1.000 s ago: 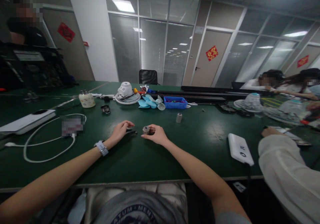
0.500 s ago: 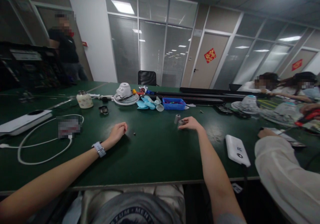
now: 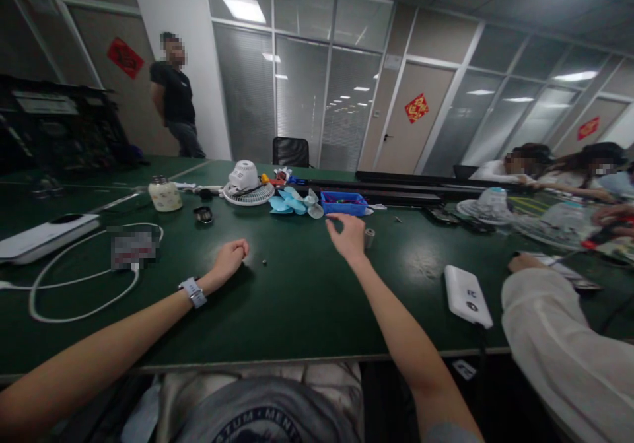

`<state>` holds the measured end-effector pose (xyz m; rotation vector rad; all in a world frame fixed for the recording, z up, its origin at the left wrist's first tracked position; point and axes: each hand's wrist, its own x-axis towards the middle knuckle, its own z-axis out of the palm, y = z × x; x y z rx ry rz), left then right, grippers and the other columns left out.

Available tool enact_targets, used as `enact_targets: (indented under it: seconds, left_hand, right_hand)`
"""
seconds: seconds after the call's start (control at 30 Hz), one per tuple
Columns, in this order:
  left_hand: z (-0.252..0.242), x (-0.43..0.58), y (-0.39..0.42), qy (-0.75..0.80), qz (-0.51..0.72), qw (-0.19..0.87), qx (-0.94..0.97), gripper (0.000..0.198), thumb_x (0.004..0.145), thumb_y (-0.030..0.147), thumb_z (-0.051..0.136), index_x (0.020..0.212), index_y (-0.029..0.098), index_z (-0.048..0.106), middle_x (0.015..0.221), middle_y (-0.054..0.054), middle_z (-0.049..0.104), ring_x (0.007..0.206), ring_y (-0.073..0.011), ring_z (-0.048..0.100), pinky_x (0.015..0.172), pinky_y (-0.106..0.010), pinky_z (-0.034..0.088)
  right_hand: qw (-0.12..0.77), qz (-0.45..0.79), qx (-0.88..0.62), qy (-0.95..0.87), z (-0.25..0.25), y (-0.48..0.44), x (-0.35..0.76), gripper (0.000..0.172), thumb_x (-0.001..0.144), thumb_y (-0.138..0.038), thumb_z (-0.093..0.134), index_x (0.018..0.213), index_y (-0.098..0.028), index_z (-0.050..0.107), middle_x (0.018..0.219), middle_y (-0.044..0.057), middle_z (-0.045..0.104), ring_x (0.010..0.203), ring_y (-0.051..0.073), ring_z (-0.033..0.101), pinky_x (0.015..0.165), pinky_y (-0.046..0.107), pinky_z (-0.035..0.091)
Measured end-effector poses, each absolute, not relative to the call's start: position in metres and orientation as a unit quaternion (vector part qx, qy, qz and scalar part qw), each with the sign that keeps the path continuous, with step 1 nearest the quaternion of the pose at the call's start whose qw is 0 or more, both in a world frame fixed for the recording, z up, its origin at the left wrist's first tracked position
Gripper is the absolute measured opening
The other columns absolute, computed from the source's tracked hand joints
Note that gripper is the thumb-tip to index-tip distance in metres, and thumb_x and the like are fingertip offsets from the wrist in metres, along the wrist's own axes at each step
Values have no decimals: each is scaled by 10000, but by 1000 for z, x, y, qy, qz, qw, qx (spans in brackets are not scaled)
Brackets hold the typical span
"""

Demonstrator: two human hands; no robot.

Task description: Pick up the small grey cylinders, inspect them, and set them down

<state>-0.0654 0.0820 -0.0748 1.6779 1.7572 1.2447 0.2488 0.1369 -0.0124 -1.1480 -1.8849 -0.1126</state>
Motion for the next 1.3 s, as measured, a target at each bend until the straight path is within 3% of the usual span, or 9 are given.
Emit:
enact_targets:
  seconds: [0.07, 0.17, 0.27, 0.33, 0.57, 0.73, 0.87, 1.03, 1.3]
  left_hand:
    - [-75, -66, 81, 639, 441, 197, 599, 170, 679, 172, 355, 599, 204, 502, 510, 29, 469, 511, -143, 448, 512, -247, 293]
    - [-73, -66, 80, 645, 434, 178, 603, 178, 683, 169, 355, 589, 204, 502, 506, 29, 468, 510, -142, 449, 514, -249, 284]
    - [-72, -65, 79, 641, 434, 172, 609, 178, 681, 171, 362, 582, 206, 506, 505, 29, 476, 511, -144, 450, 515, -250, 280]
    - [-72, -65, 79, 639, 437, 177, 608, 177, 677, 171, 366, 578, 208, 509, 496, 31, 473, 502, -144, 447, 513, -251, 277]
    - [-65, -59, 74, 646, 434, 188, 600, 170, 662, 165, 370, 568, 207, 505, 488, 27, 475, 502, -147, 452, 512, -251, 279]
    - [-65, -59, 73, 646, 436, 192, 597, 176, 663, 163, 370, 567, 205, 512, 484, 28, 477, 500, -144, 454, 507, -246, 279]
    - [-68, -60, 75, 645, 432, 196, 600, 181, 664, 155, 371, 579, 207, 521, 481, 34, 475, 492, -142, 450, 503, -246, 273]
    - [-69, -61, 76, 638, 435, 189, 607, 184, 675, 152, 368, 573, 207, 511, 478, 35, 470, 494, -141, 451, 506, -245, 275]
    - [-70, -61, 75, 638, 430, 190, 610, 186, 692, 161, 368, 584, 209, 512, 477, 38, 460, 482, -138, 439, 502, -244, 276]
  right_hand:
    - [364, 7, -378, -851, -24, 112, 204, 298, 900, -426, 521, 1105, -274, 674, 1101, 44, 694, 1062, 215, 594, 980, 419, 365]
    - [254, 39, -316, -913, -44, 87, 159, 387, 913, -480, 488, 1242, -309, 599, 1309, 57, 584, 1244, 240, 474, 1022, 453, 313]
    - [196, 39, -309, -930, -54, 80, 142, 425, 929, -505, 438, 1293, -322, 559, 1436, 62, 458, 1346, 261, 356, 1050, 472, 277]
    - [185, 35, -316, -930, -56, 82, 140, 410, 933, -497, 436, 1282, -327, 569, 1444, 52, 449, 1359, 260, 336, 1056, 472, 270]
    - [233, 58, -317, -918, -57, 91, 145, 220, 906, -273, 562, 1071, -324, 698, 1094, 1, 710, 1203, 209, 526, 1032, 433, 296]
    - [315, 19, -348, -883, -41, 109, 183, 202, 901, -259, 566, 1031, -305, 713, 1036, 8, 727, 1101, 188, 604, 1028, 400, 311]
    - [423, -66, -487, -761, -20, 143, 256, 256, 896, -318, 547, 1064, -227, 717, 1064, 78, 716, 1029, 224, 632, 970, 373, 371]
    - [409, -119, -623, -657, -19, 175, 329, 320, 881, -329, 523, 1130, -222, 693, 1007, 80, 730, 949, 253, 654, 881, 354, 422]
    - [366, -97, -670, -639, -35, 184, 344, 285, 859, -334, 533, 1046, -241, 727, 960, 53, 743, 879, 223, 679, 792, 311, 468]
